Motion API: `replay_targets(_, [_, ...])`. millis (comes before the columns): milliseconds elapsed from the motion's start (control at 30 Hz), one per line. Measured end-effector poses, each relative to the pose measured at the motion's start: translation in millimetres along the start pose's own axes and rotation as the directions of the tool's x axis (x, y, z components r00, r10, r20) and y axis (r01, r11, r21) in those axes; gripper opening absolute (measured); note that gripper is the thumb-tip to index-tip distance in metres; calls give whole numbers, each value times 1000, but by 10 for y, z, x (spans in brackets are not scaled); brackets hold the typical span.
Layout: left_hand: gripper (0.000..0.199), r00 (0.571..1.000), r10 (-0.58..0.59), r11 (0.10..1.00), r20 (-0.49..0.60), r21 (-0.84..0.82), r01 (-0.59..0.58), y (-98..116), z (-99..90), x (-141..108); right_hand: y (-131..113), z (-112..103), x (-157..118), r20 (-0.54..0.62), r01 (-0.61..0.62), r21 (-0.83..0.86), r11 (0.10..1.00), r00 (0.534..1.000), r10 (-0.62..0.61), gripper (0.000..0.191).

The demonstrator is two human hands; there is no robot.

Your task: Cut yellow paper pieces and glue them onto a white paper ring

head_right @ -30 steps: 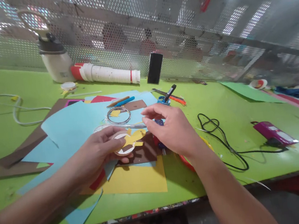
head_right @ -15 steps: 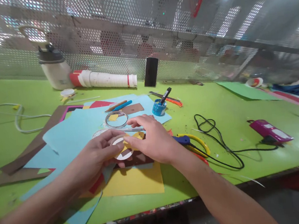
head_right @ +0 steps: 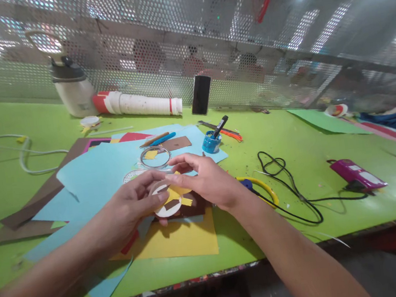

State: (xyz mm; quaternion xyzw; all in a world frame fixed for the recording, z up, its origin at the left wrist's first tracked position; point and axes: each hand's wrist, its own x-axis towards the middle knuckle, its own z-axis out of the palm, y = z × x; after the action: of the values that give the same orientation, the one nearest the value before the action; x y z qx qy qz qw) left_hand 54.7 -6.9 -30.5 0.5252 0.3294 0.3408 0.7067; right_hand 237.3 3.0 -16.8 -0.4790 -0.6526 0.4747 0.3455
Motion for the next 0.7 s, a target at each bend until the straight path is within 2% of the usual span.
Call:
replay_targets(167, [18,1000,16,1000,22,-12,-15,-3,-2,-20,-55,2,-11,79,-91,257,962,994,72,28])
replay_targets(400, [15,998,4,999,57,-50,-1,-11,5,-25,-58,-3,-10,125,-165,339,926,984,130,31])
replay_targets(533, [16,998,-2,998,67,-57,6,-26,-15,-24,-107,-16,-16,173,-208,442,873,974,144,32])
replay_targets(600, [17,999,-9,998,54,-63,12,-32,-25,-25,-155,-36,-28,140,-196,492,848,980,145,28])
replay_targets(700, [16,1000,-19,998,23,-59,20,-35,-29,-23,-202,-81,-39,-4,-106,467,878,993,122,23])
